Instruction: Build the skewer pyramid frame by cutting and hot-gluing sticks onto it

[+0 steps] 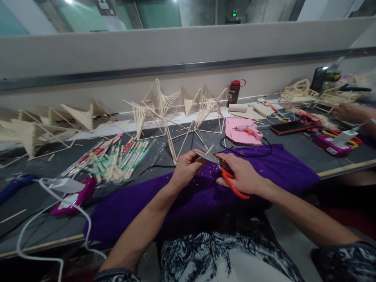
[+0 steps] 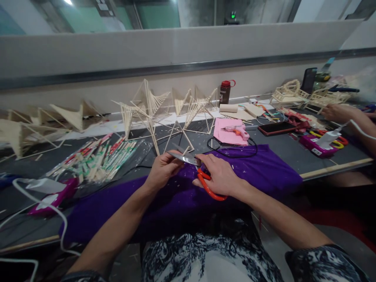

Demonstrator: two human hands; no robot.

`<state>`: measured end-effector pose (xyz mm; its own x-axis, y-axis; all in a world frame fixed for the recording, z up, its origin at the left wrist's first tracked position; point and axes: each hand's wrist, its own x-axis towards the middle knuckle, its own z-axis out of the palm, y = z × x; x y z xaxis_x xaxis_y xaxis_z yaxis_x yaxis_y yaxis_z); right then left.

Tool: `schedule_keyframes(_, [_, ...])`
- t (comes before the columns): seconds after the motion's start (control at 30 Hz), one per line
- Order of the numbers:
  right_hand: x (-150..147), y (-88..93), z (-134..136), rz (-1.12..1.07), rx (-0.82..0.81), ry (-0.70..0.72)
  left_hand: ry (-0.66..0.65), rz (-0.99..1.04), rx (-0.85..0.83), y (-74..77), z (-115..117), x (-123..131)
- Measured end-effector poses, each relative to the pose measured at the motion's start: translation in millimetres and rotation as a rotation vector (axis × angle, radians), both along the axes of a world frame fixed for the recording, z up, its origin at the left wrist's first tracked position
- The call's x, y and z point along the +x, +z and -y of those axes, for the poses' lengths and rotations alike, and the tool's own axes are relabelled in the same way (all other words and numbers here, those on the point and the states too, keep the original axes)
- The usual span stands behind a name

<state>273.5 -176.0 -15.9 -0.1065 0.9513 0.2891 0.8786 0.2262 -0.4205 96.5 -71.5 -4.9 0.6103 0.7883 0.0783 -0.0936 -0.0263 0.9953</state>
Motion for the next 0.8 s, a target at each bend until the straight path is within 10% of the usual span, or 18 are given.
schedule_keyframes(0.8, [-1.8,-3.6,-8.5,-0.035,-0.052,0.028,-0.032,-0.070,0.141,-8.0,2.5,1.9])
